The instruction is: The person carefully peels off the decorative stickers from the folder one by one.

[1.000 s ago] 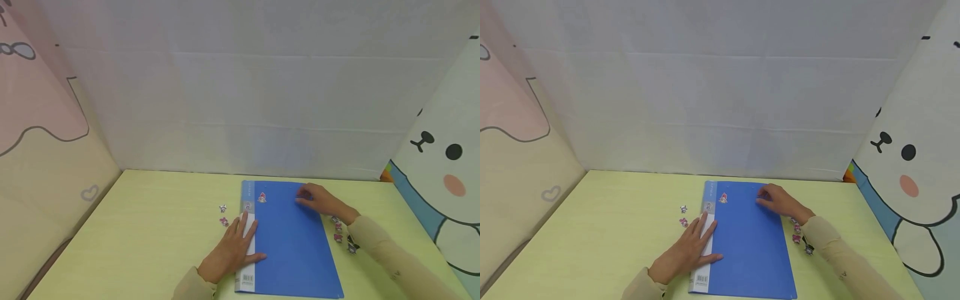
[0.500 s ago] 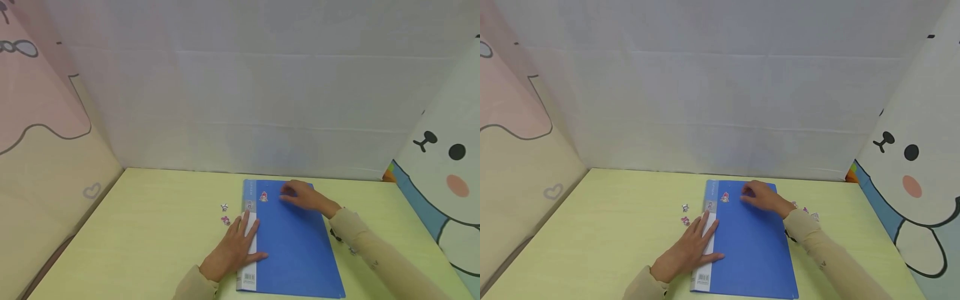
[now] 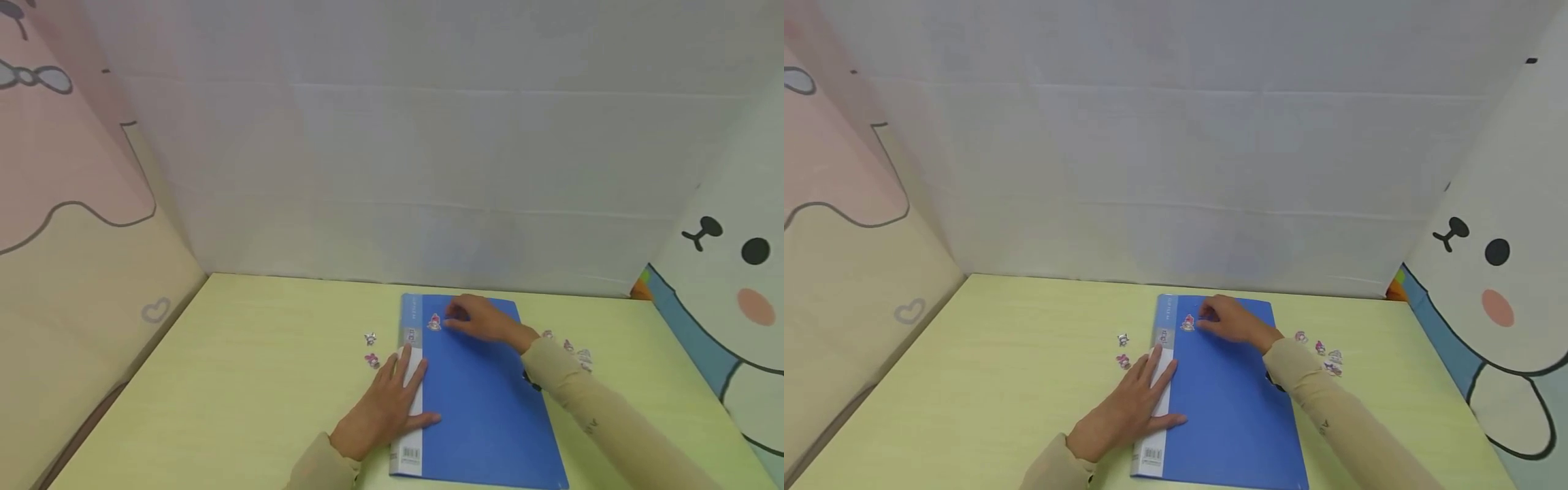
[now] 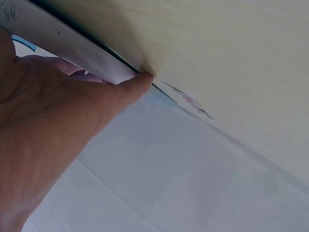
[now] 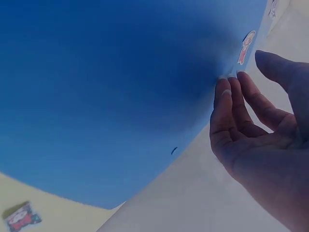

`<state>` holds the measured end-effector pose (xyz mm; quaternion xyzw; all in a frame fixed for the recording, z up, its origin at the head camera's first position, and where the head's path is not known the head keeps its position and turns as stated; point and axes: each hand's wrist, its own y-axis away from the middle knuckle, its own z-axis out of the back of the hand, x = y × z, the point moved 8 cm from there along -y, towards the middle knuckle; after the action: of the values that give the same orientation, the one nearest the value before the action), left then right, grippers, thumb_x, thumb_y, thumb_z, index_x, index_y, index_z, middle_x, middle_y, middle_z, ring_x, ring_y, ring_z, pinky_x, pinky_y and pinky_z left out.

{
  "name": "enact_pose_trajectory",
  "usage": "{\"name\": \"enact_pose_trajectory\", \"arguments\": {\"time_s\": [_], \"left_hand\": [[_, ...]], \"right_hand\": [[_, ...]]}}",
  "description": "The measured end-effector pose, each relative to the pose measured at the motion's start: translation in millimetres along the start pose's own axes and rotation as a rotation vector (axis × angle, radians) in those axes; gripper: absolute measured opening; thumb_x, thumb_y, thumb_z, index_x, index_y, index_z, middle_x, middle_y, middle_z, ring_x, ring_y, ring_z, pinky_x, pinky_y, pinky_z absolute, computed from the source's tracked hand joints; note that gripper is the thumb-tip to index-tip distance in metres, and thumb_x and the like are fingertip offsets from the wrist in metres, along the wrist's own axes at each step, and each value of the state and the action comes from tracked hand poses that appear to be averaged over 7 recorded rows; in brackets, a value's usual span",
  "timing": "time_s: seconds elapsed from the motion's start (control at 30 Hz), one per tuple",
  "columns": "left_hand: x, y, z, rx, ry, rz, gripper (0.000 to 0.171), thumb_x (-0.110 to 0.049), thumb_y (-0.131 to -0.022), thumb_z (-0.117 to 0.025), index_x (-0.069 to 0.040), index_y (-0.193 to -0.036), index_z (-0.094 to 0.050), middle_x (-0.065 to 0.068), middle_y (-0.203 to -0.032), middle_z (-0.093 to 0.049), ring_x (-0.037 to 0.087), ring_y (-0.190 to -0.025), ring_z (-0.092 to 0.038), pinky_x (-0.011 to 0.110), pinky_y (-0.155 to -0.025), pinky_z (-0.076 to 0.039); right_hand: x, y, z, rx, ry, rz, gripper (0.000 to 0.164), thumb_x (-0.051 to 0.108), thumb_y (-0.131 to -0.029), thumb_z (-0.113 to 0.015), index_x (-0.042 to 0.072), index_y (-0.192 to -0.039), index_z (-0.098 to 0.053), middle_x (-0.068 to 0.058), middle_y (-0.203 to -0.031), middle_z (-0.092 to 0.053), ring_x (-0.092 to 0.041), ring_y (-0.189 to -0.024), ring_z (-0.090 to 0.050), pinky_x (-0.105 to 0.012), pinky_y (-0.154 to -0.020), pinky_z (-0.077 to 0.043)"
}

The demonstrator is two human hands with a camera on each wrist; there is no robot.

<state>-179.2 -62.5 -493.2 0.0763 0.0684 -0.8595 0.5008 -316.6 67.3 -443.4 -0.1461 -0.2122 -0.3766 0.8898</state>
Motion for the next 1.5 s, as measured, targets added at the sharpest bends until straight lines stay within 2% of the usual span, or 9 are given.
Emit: {"name": "enact_pose_trajectory", "arguments": {"time_s": [0.43, 0.63, 0.83, 1.07, 1.2, 1.37, 1.5], "left_hand": [[-5.2, -2.4, 0.4, 0.011, -0.074, 0.015, 0.09, -0.072, -0.094, -0.053, -0.011, -0.159, -0.038, 0.023, -0.164, -0.028, 0.044, -0.141, -0.042, 0.048, -0.114, -0.04], [-5.3, -2.8, 1.5, -0.008, -0.087, 0.006, 0.09, -0.072, -0.094, -0.053, -0.01, -0.158, -0.04, 0.023, -0.163, -0.03, 0.042, -0.14, -0.043, 0.047, -0.114, -0.041], [-4.2, -2.3, 1.6, -0.035, -0.071, -0.013, 0.087, -0.068, -0.096, -0.055, -0.008, -0.157, -0.041, 0.026, -0.161, -0.031, 0.044, -0.139, -0.044, 0.049, -0.112, -0.043], [-2.7, -0.7, 2.1, 0.008, -0.06, 0.024, 0.089, -0.071, -0.095, -0.053, -0.011, -0.158, -0.039, 0.023, -0.164, -0.028, 0.043, -0.142, -0.042, 0.048, -0.114, -0.04], [-1.4, -1.4, 1.0, 0.014, -0.055, 0.032, 0.09, -0.072, -0.094, -0.054, -0.012, -0.159, -0.038, 0.023, -0.164, -0.027, 0.043, -0.142, -0.041, 0.049, -0.114, -0.04], [-1.0, -0.8, 1.0, 0.016, -0.046, 0.033, 0.09, -0.072, -0.094, -0.054, -0.011, -0.159, -0.037, 0.023, -0.165, -0.027, 0.043, -0.142, -0.041, 0.049, -0.114, -0.04], [0.4, -0.5, -0.2, 0.008, -0.042, 0.031, 0.09, -0.071, -0.094, -0.054, -0.011, -0.159, -0.038, 0.023, -0.164, -0.028, 0.044, -0.142, -0.041, 0.049, -0.114, -0.04]], "right_hand": [[-1, -8, -13, 0.029, 0.001, -0.047, 0.022, 0.007, -0.094, -0.073, -0.005, -0.11, -0.065, -0.014, -0.102, -0.066, -0.029, -0.095, -0.065, -0.047, -0.087, -0.055], [-2, -9, -12, 0.016, 0.003, -0.066, 0.026, 0.006, -0.093, -0.074, -0.007, -0.113, -0.064, -0.016, -0.103, -0.065, -0.031, -0.096, -0.063, -0.048, -0.087, -0.055], [-2, -10, -14, 0.013, 0.017, -0.063, 0.02, 0.005, -0.094, -0.073, -0.004, -0.11, -0.065, -0.014, -0.103, -0.064, -0.029, -0.096, -0.063, -0.048, -0.087, -0.055], [1, -12, -17, 0.011, -0.005, -0.073, 0.018, 0.002, -0.095, -0.071, -0.002, -0.109, -0.062, -0.013, -0.102, -0.066, -0.028, -0.095, -0.066, -0.046, -0.084, -0.056], [3, -14, -16, -0.021, -0.001, -0.057, 0.012, -0.001, -0.097, -0.066, -0.002, -0.108, -0.061, -0.011, -0.099, -0.067, -0.027, -0.094, -0.066, -0.046, -0.085, -0.055], [7, -13, -13, -0.081, 0.028, 0.007, 0.005, -0.004, -0.097, -0.065, -0.001, -0.101, -0.065, -0.008, -0.093, -0.066, -0.025, -0.09, -0.065, -0.046, -0.083, -0.055], [9, -13, -11, -0.099, -0.009, 0.014, 0.006, -0.006, -0.096, -0.065, 0.0, -0.096, -0.065, -0.008, -0.092, -0.067, -0.026, -0.089, -0.066, -0.046, -0.083, -0.055]]}}
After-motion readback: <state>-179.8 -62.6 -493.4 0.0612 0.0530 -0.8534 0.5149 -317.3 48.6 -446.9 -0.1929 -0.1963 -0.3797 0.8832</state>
